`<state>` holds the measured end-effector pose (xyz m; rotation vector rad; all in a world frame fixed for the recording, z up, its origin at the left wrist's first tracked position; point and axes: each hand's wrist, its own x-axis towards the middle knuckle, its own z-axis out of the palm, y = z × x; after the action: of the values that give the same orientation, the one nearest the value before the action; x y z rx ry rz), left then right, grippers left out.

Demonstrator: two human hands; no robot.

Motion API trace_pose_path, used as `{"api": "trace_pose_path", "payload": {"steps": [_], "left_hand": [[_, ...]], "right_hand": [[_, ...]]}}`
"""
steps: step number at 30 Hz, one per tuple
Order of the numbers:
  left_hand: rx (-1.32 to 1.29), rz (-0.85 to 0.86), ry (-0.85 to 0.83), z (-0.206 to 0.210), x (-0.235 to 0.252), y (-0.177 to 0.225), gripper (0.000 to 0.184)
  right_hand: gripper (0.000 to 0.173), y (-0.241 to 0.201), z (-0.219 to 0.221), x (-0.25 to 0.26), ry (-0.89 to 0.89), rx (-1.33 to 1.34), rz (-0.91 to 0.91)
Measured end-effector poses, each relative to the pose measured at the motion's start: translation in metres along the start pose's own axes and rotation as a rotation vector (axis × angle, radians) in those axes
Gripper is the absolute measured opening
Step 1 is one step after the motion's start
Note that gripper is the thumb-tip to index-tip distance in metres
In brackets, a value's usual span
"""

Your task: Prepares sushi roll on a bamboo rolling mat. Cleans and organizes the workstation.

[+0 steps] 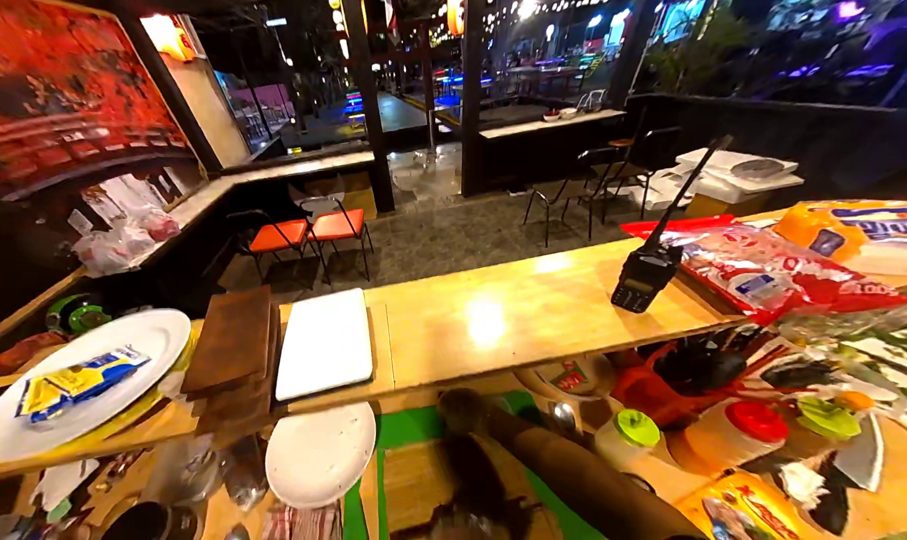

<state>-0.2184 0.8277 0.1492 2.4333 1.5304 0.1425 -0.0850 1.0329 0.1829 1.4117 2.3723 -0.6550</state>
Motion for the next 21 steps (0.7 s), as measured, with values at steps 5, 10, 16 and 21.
{"api": "trace_pose_path", "payload": {"steps": [5,10,16,21], "left_hand": [[-0.107,0.029,-0.02,0.001,-0.008,-0.006,0.035],[0.042,0.134,-0.096,-0.006,0.006,-0.008,0.049],[0.038,0.09,-0.25,-0.015,0.011,-0.005,0.076],[0.037,0.038,-0.12,-0.014,0.015,-0.01,0.09]], "right_hand": [[0.057,-0.003,0.012,-0.007,0.134,0.056,0.033],[0.042,-0.008,0.034,-0.031,0.33,0.142,0.04],[0.034,-0.009,0.039,-0.105,-0.065,0.378,0.043],[0.05,-0.02,0.054,-0.123,-0.058,0.372,0.029]]}}
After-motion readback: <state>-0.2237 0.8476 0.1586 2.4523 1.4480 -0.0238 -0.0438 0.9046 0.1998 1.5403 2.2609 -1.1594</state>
